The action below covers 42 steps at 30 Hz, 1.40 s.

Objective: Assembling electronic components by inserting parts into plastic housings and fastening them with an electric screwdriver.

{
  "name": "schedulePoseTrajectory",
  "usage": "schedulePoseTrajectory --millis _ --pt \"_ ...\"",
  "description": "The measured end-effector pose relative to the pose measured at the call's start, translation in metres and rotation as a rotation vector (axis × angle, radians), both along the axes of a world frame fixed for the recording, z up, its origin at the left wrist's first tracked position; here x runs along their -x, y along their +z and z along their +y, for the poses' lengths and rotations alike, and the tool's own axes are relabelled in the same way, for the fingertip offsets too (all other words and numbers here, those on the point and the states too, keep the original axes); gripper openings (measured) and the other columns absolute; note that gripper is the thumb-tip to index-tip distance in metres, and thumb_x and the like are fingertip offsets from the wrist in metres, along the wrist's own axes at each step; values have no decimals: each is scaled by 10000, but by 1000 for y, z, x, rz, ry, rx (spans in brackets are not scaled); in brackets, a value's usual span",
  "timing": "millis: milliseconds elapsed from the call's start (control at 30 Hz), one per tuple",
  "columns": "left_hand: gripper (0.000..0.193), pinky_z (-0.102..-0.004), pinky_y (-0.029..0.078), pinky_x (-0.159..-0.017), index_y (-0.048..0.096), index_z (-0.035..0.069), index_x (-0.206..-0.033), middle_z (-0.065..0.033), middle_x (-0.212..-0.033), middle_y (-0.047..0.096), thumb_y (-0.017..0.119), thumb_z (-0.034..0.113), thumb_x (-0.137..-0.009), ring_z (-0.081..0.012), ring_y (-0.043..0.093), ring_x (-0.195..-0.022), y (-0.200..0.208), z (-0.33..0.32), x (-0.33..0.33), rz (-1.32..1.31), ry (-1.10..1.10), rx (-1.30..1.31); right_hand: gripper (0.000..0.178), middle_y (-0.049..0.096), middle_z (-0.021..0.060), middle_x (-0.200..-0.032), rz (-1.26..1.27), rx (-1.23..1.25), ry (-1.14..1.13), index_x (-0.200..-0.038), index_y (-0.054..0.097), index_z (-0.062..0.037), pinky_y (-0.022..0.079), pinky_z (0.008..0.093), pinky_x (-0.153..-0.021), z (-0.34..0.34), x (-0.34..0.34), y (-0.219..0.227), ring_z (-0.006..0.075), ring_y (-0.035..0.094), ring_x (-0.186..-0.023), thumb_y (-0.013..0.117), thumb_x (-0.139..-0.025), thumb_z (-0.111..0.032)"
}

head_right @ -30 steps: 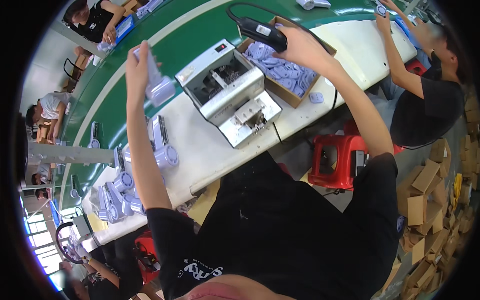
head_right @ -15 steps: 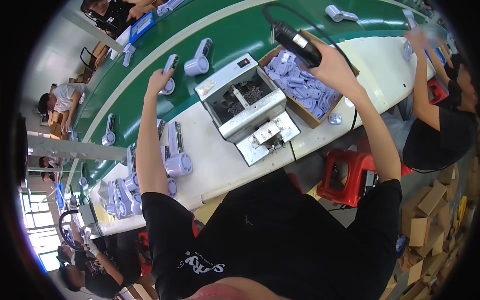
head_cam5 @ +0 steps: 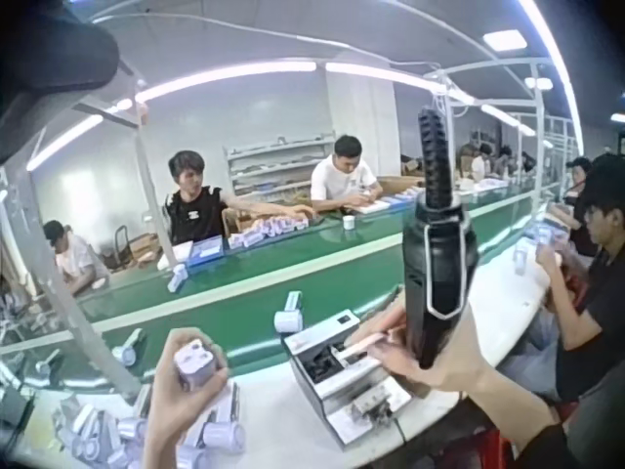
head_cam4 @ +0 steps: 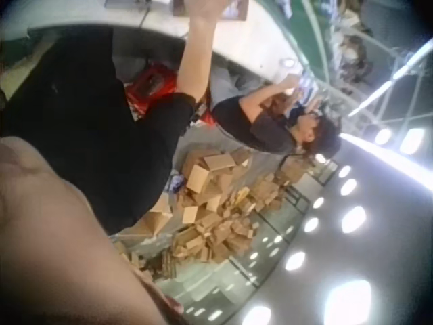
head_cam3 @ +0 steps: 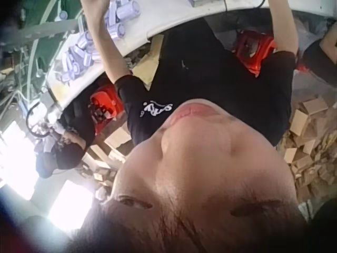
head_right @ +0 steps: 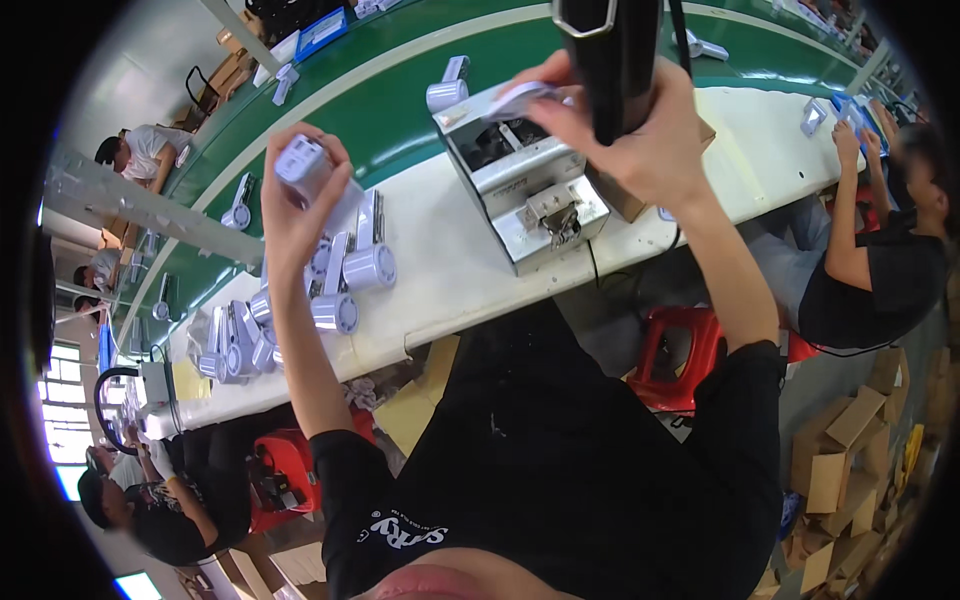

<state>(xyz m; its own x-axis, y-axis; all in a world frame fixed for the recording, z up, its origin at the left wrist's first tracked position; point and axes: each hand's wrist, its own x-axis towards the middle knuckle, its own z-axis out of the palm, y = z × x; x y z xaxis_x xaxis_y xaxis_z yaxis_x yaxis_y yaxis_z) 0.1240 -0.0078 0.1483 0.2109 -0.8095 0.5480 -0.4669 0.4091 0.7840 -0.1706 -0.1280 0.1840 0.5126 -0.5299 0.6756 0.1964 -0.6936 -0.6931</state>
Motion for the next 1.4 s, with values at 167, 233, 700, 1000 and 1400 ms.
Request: schedulePoseTrajectory --millis 167,233,700,1000,1400 --pt "520 -294 455 -824 454 1 -1270 -74 -1016 581 580 356 -912 -157 563 -930 -32 46 59 166 -269 40 258 677 199 -1064 43 411 251 -1041 427 -43 475 223 -760 34 -34 -6 152 638 -912 581 -871 75" --pt "642 -312 427 -875 408 -8 -1360 -83 -1045 575 555 434 -918 -178 552 -972 -37 58 80 112 -217 20 236 672 210 -1062 119 295 245 -1042 446 -36 468 208 -778 32 -31 -33 180 651 -910 571 -875 73" --pt "903 -244 454 -703 395 -6 -1284 -88 -992 608 573 718 -775 -132 592 -799 -49 77 95 490 -590 -174 130 651 306 -1063 251 86 416 -891 549 -18 556 298 -662 70 -18 -67 210 665 -634 664 -847 -62" --pt "928 -219 443 -558 380 -9 -1244 -82 -829 615 776 613 -680 -114 574 -634 -53 67 101 637 -581 -219 175 674 274 -1048 232 -35 465 -789 547 -67 533 245 -578 58 -8 -74 174 687 -665 662 -777 65" --pt "633 -274 469 -578 351 -1 -1272 -163 -777 625 625 438 -907 -167 578 -607 -75 31 103 556 -667 5 303 679 95 -871 23 -304 383 -947 517 -39 454 232 -602 52 9 -76 142 582 -634 731 -733 -44"
